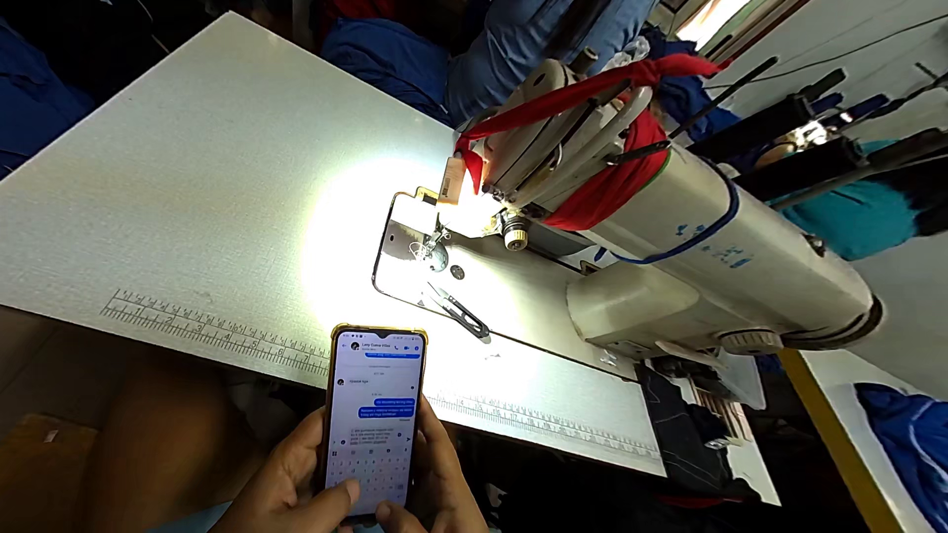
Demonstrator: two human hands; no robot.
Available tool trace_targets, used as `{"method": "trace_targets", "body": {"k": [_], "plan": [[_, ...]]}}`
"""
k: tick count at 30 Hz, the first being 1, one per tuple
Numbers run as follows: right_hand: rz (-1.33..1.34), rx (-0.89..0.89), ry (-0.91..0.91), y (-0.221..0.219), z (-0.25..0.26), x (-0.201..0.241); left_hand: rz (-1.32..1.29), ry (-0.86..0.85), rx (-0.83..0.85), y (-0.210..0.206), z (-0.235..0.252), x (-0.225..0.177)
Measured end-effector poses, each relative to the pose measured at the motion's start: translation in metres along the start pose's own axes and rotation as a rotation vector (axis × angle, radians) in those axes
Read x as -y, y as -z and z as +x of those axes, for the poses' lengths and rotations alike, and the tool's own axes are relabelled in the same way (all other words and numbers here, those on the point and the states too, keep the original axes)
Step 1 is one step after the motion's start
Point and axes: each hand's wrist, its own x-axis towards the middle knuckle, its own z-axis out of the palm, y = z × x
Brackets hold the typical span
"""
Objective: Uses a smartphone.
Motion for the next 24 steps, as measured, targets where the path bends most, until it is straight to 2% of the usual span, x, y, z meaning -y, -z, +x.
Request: {"method": "trace_targets", "body": {"k": [7, 20, 24], "plan": [[0.017, 0.004, -0.007, 0.002, 0.001, 0.001, -0.023, -0.007, 0.011, 0.002, 0.001, 0.003], [-0.038, -0.162, 0.028, -0.007, 0.0, -0.002, -0.051, -0.019, 0.154, 0.005, 0.001, 0.0], [-0.057, -0.181, 0.033, -0.009, 0.001, -0.004, -0.044, -0.015, 0.15, 0.005, 0.001, 0.001]]}}
